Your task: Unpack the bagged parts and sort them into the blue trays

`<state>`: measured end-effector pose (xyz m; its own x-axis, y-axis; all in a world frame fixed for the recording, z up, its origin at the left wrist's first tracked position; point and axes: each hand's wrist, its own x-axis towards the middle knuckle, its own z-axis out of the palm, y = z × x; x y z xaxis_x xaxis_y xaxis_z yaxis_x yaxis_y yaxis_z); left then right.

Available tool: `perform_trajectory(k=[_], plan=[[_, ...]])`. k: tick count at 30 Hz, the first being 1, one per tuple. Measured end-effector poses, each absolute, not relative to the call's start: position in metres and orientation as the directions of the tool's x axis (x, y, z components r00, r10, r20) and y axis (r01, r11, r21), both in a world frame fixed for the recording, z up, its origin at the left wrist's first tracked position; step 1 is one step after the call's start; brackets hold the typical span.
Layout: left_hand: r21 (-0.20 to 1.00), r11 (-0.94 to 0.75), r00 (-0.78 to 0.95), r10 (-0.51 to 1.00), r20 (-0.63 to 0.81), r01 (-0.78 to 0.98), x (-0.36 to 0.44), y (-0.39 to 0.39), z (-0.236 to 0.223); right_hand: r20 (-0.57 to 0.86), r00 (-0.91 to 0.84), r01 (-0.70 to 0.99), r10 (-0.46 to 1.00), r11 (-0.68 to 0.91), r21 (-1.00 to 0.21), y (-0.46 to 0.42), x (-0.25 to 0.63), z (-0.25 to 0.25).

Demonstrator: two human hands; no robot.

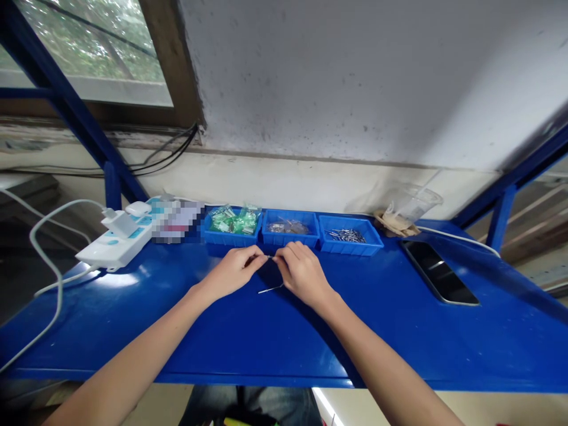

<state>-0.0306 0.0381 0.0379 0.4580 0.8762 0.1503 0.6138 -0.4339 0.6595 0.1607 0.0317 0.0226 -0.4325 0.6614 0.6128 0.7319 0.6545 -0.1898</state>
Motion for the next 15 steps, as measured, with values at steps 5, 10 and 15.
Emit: perform_trajectory(k=[5, 10, 15], plan=[[0.550, -0.560, 0.674, 0.739, -0.007, 0.620, -0.037, 0.033, 0.041, 0.807, -0.087, 0.877, 0.583, 0.429, -0.216, 0.046, 0.208, 0.037], [0.471, -0.617, 0.696, 0.718, 0.008, 0.631, -0.037, 0.035, 0.033, 0.849, 0.198, 0.965, 0.489, 0.054, -0.256, 0.058, 0.255, 0.038], [0.557, -0.568, 0.607, 0.783, 0.138, 0.606, -0.034, 0.041, 0.027, 0.761, -0.030, 0.893, 0.648, 0.359, -0.271, 0.048, 0.215, 0.034]])
